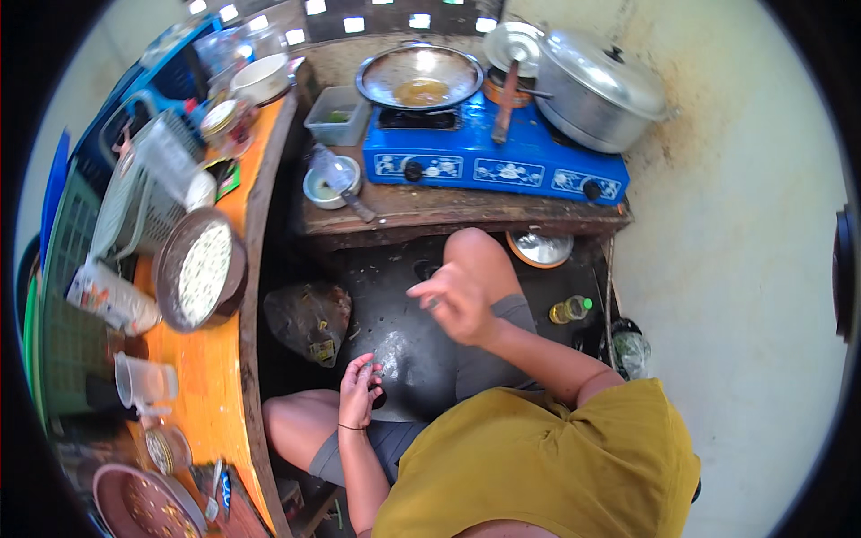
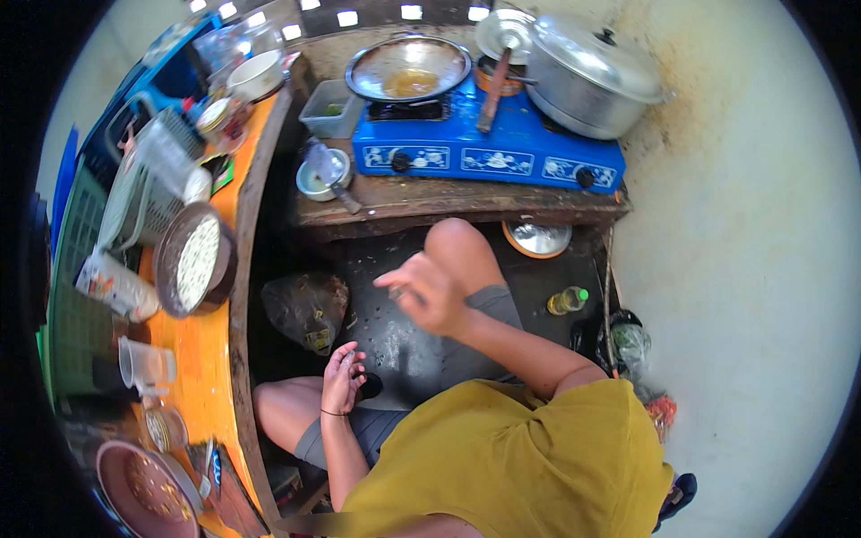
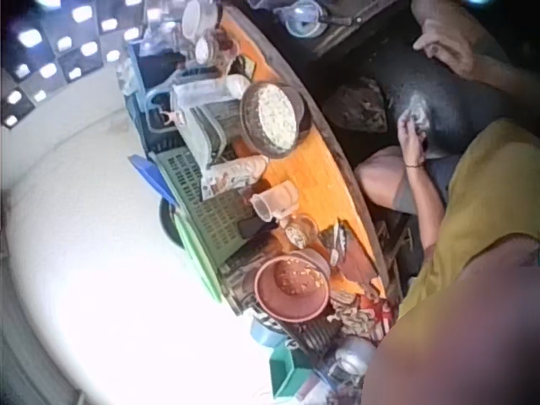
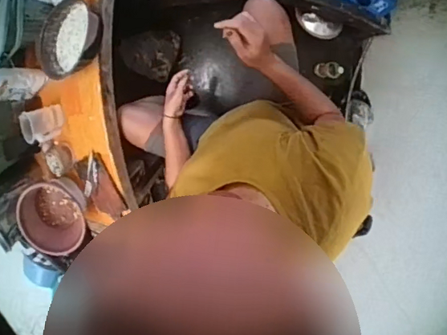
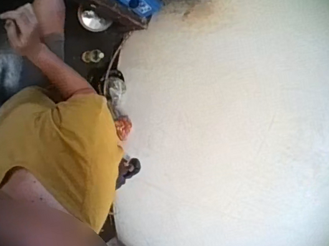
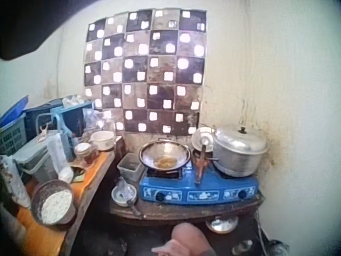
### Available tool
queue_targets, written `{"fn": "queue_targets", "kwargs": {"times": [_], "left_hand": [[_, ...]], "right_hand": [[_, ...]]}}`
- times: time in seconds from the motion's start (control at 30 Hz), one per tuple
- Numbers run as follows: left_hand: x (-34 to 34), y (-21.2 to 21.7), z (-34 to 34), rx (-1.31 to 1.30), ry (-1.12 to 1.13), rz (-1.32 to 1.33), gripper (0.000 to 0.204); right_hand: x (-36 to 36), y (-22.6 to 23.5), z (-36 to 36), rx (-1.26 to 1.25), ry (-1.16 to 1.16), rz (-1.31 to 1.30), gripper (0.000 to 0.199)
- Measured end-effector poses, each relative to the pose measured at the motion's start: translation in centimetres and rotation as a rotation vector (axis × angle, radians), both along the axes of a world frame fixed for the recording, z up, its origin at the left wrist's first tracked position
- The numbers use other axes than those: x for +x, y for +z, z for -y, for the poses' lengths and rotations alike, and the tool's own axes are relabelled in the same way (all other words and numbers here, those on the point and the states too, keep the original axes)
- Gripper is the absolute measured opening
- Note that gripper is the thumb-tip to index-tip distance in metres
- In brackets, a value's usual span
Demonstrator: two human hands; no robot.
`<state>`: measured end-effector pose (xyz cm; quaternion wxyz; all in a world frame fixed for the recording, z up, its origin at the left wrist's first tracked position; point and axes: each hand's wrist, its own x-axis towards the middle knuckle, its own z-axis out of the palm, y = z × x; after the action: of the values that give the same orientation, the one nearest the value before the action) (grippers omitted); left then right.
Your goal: Preparing a batter for food by mixing flour, chopped greens, and seasoning with water in a bowl.
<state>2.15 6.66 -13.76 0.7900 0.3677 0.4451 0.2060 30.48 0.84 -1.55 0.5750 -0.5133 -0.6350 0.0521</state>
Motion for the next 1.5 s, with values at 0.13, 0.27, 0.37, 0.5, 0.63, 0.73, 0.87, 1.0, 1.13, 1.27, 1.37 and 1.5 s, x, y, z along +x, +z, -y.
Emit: {"fn": "queue_targets", "kwargs": {"times": [0.13, 0.27, 0.37, 0.5, 0.63, 0.73, 0.87, 1.0, 1.13, 1.27, 1.37, 1.5], "left_hand": [[1.3, -2.1, -0.4, -0.065, 0.043, -0.107, 0.026], [0.0, -1.6, -0.5, -0.136, 0.119, -0.133, 0.026], [3.6, -3.5, -1.4, -0.224, 0.049, -0.047, 0.027], [-0.2, -2.4, -1.0, -0.274, 0.149, -0.131, 0.028], [-0.3, -4.0, -1.1, -0.306, 0.193, -0.148, 0.029], [-0.7, -3.9, 0.3, -0.339, 0.280, -0.205, 0.028], [1.9, -5.0, -0.5, -0.391, 0.182, -0.211, 0.032], [2.4, -4.7, -0.2, -0.405, 0.183, -0.295, 0.031], [2.7, -4.4, 0.0, -0.398, 0.173, -0.302, 0.031], [3.7, -4.4, -0.4, -0.373, 0.132, -0.295, 0.028], [3.8, -4.1, -0.1, -0.362, 0.127, -0.300, 0.028], [3.7, -4.1, 0.7, -0.351, 0.120, -0.273, 0.029]], "right_hand": [[9.5, -5.1, 4.5, -0.093, -0.448, -0.355, 0.021], [18.4, -22.1, 5.5, -0.284, -0.721, -0.612, 0.017], [29.2, -39.1, 14.7, -0.265, -0.524, -1.122, 0.016], [28.7, -47.0, 12.2, -0.779, -0.799, -1.527, 0.030], [34.8, -51.9, 14.3, -0.526, -0.918, -1.793, 0.067], [34.6, -53.6, 10.0, -0.572, -0.883, -1.829, 0.079], [38.9, -53.9, 9.7, -0.501, -0.845, -1.727, 0.078], [27.1, -55.5, 9.4, -0.491, -0.765, -1.689, 0.077], [27.4, -55.8, 9.5, -0.428, -0.709, -1.593, 0.076], [29.9, -56.0, 13.4, -0.329, -0.690, -1.485, 0.075], [28.8, -52.7, 16.2, -0.298, -0.676, -1.441, 0.074], [24.8, -49.1, 18.9, -0.487, -0.789, -1.220, 0.073]]}}
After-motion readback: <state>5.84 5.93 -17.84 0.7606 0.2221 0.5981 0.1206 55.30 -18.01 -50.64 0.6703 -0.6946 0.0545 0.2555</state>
